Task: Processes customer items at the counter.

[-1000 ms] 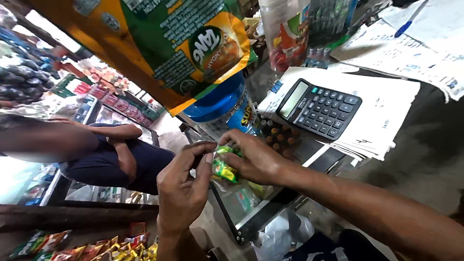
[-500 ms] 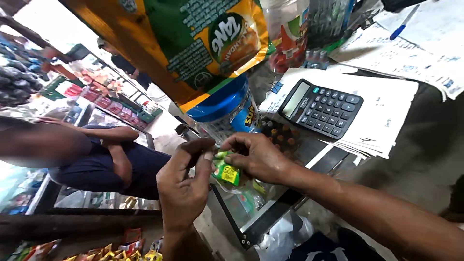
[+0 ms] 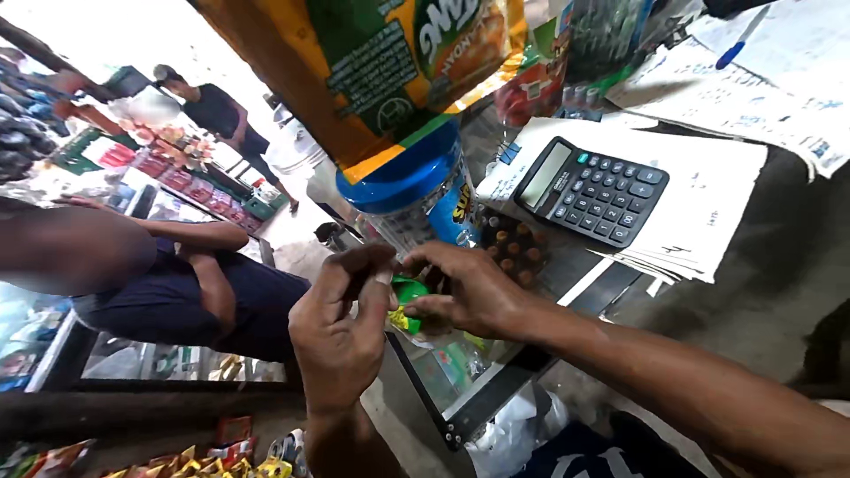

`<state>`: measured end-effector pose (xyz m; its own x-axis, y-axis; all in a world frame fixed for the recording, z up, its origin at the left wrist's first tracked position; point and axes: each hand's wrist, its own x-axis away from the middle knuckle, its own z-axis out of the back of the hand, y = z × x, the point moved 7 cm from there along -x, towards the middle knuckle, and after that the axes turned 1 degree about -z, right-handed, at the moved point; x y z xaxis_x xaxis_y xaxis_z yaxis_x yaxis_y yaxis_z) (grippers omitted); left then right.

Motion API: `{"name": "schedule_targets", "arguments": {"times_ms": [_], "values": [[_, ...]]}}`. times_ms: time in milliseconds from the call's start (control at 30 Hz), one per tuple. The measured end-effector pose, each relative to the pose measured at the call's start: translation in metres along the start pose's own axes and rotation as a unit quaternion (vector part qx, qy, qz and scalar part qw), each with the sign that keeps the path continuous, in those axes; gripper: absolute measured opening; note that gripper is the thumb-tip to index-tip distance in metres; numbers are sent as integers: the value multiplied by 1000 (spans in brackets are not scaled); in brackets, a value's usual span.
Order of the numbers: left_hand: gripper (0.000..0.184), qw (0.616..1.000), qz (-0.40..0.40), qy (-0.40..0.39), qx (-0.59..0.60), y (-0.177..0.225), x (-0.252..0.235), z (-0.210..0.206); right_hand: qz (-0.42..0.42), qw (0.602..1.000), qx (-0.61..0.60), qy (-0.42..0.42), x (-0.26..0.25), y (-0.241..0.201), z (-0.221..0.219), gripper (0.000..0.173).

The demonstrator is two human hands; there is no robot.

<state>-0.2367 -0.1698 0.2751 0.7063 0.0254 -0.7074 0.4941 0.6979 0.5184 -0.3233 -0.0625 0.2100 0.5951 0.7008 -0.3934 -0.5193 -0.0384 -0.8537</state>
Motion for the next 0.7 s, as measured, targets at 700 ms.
{"name": "schedule_targets", "arguments": {"times_ms": [700], "values": [[21, 996, -11, -44, -76, -10, 27, -18, -86, 992, 97, -2, 50, 29, -8, 43]]}}
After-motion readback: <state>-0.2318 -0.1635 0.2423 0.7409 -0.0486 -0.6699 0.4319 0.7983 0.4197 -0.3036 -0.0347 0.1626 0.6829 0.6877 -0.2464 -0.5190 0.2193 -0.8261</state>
